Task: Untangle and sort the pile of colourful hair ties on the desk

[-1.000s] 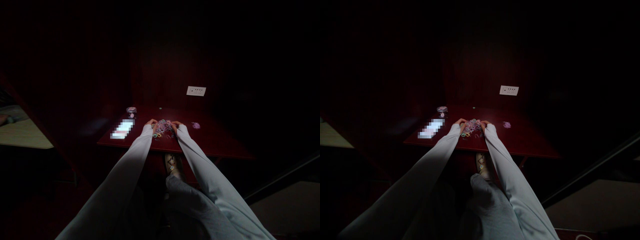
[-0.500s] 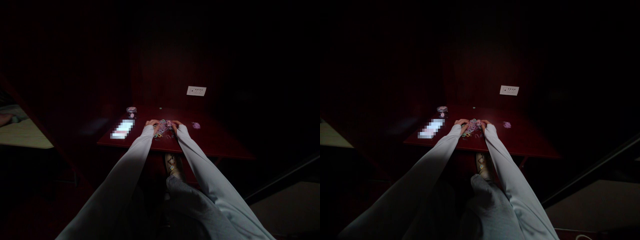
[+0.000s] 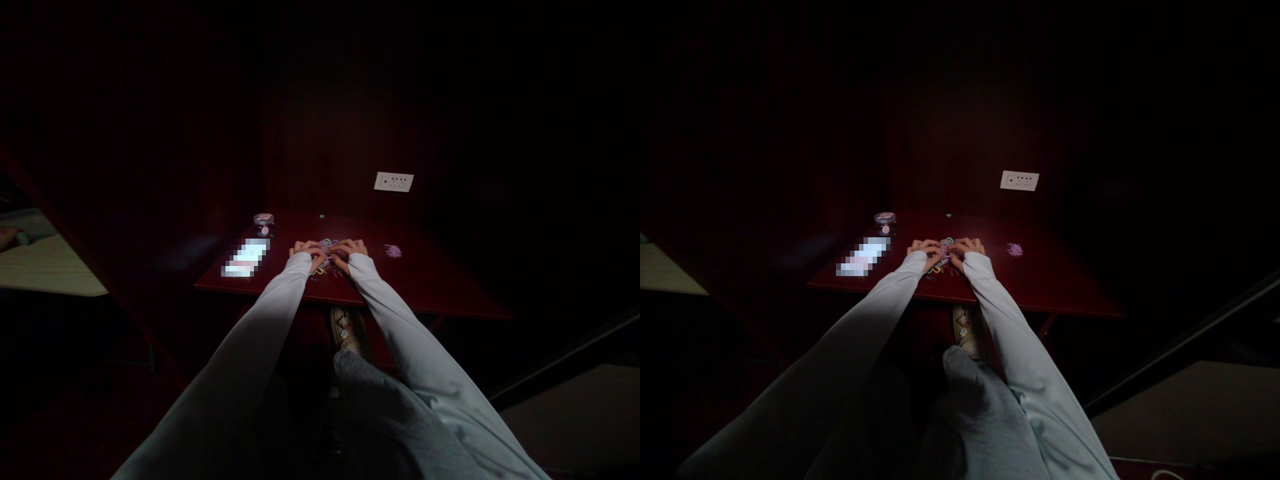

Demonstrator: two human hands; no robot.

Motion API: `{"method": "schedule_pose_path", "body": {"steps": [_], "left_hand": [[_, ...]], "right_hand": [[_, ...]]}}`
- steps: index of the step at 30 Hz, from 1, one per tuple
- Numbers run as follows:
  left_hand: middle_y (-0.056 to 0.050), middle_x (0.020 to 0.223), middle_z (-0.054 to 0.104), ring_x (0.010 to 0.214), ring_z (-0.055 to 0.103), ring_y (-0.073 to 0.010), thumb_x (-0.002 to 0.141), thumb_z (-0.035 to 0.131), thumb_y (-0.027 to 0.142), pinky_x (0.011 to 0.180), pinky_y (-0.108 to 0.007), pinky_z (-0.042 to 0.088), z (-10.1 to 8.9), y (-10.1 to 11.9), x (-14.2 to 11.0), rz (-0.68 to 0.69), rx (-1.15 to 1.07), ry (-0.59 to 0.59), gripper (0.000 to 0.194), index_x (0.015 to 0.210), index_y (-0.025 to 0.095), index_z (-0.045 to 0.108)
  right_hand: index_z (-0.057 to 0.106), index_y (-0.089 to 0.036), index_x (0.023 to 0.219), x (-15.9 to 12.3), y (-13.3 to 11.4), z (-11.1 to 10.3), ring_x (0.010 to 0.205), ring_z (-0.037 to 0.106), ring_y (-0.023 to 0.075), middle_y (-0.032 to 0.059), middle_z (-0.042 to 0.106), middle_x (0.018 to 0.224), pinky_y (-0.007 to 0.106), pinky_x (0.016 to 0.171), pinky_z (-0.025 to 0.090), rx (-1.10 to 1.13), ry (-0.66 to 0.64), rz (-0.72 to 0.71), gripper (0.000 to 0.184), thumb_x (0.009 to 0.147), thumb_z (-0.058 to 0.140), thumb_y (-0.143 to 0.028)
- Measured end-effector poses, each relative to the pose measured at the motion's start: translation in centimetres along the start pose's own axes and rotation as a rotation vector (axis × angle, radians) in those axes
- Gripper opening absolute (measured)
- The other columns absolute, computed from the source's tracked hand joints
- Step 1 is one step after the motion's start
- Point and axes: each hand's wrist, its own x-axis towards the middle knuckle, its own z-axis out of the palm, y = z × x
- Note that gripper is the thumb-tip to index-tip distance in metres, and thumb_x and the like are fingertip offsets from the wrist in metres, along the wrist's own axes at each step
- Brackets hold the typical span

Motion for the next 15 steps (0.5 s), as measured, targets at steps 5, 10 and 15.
{"method": "schedule_pose_path", "body": {"steps": [5,10,15], "left_hand": [[0.001,0.12,0.078,0.116,0.054,-0.0276,0.085,0.079,0.023,0.107,-0.047,0.041,-0.13,0.12,0.01,-0.009,0.011,-0.012,0.013,0.073,0.028,0.077],[0.001,0.12,0.077,0.117,0.055,-0.0267,0.086,0.078,0.022,0.108,-0.046,0.043,-0.03,0.15,-0.07,-0.016,0.027,-0.003,0.013,0.075,0.028,0.077],[0.001,0.12,0.077,0.119,0.054,-0.0282,0.086,0.078,0.024,0.106,-0.047,0.043,-0.11,0.15,-0.02,-0.01,0.048,-0.012,0.011,0.076,0.028,0.079]], "right_hand": [[0.083,-0.031,0.103,0.0,-0.09,0.1,0.119,0.046,0.0293,0.005,0.069,0.13,0.044,0.104,0.043,-0.01,-0.043,0.012,0.016,0.092,0.072,-0.035],[0.083,-0.031,0.102,0.09,0.06,0.31,0.12,0.045,0.0296,0.0059,0.068,0.129,0.045,0.106,0.041,-0.028,-0.073,0.039,0.015,0.094,0.072,-0.037],[0.084,-0.031,0.098,-0.02,0.2,0.4,0.12,0.044,0.0299,0.0055,0.067,0.132,0.046,0.106,0.041,-0.011,-0.056,0.073,0.016,0.095,0.073,-0.042]]}}
